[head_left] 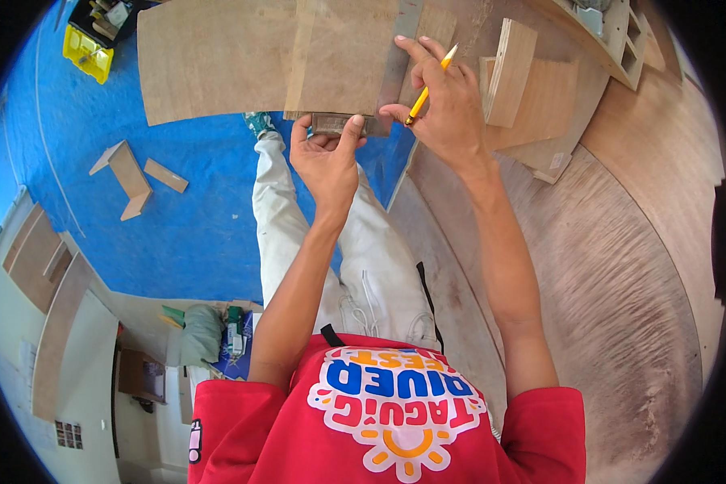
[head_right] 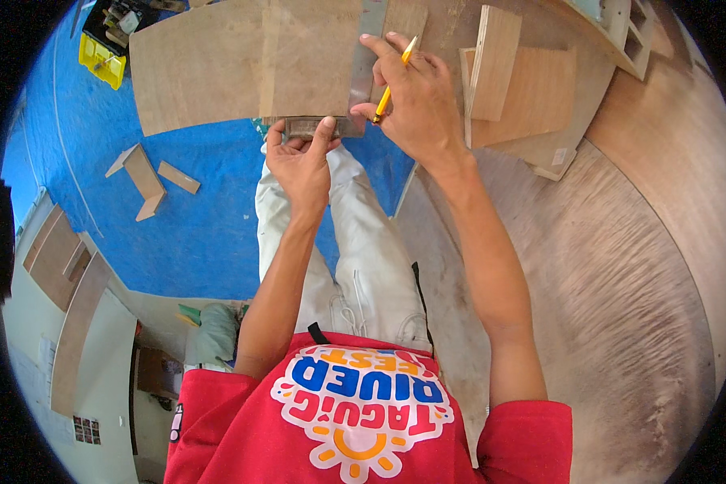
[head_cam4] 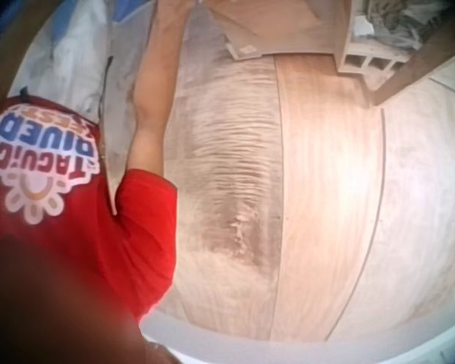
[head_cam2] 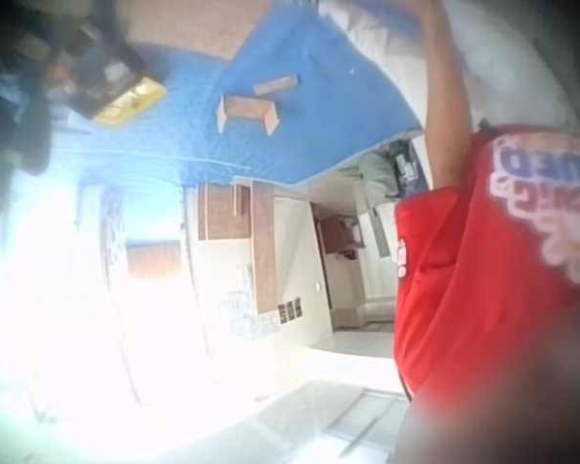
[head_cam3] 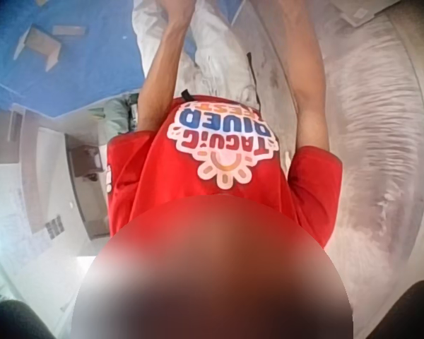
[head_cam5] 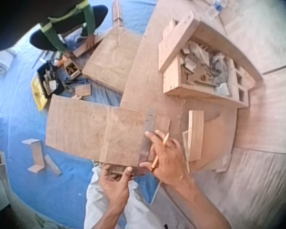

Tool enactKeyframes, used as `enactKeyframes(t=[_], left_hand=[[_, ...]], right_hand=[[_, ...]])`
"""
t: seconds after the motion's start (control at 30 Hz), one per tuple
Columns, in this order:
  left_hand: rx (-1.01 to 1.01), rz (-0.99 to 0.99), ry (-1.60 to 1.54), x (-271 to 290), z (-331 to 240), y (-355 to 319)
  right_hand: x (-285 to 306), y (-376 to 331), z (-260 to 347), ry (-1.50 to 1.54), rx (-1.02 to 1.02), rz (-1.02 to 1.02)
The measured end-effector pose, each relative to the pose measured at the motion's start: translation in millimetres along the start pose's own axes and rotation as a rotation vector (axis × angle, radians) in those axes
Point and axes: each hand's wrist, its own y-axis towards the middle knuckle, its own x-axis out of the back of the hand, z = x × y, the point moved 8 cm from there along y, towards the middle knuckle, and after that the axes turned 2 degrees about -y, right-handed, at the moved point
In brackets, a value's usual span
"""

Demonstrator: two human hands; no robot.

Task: The person assembles a small wooden structure by joining plywood pieces with screws. They use a cordless drill to drive screws, a pencil and ruler to mark measurements, and handle multiple wooden parts on a blue tarp-covered floor.

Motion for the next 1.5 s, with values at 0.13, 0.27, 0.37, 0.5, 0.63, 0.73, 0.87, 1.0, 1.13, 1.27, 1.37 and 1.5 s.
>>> enactKeyframes(t=[0.13,0.27,0.37,0.5,0.63,0.73,0.87,1.0,1.13,1.27,1.37,1.5], left_hand=[[-0.013,0.002,-0.001,-1.1,-0.8,0.7],[-0.023,0.002,-0.049,-2.7,-0.1,0.0],[-0.004,0.000,-0.053,-2.9,1.7,-1.0],[-0.007,0.003,-0.051,-4.3,1.1,-1.9],[-0.024,0.014,-0.054,-5.7,-0.6,-1.4],[-0.017,0.021,-0.052,-5.4,0.0,-0.7],[-0.013,0.014,-0.052,-4.3,0.9,-0.5],[0.013,0.014,-0.061,-3.8,3.9,0.3],[0.019,0.021,-0.069,-3.1,4.7,0.6],[0.012,0.015,-0.083,-2.4,4.0,0.3],[0.007,0.020,-0.074,-2.4,3.2,0.6],[-0.002,0.019,-0.079,-2.8,2.1,0.9]], right_hand=[[1.2,1.9,-2.0,0.051,-0.007,-0.014],[1.7,0.0,-3.0,0.062,0.002,-0.046],[0.5,-1.4,-4.5,0.073,-0.014,-0.045],[1.2,-0.8,-4.2,0.044,-0.003,-0.050],[2.9,0.0,-3.4,0.038,0.005,-0.056],[3.3,0.5,-3.2,0.045,-0.006,-0.052],[3.7,1.8,-3.3,0.037,-0.012,-0.047],[2.4,2.7,-5.2,0.039,-0.022,-0.026],[2.6,2.4,-4.2,0.035,-0.018,-0.041],[2.8,2.1,-3.0,0.036,-0.014,-0.049],[2.7,2.0,-2.8,0.032,-0.006,-0.049],[1.6,1.4,-3.4,0.036,-0.006,-0.050]])
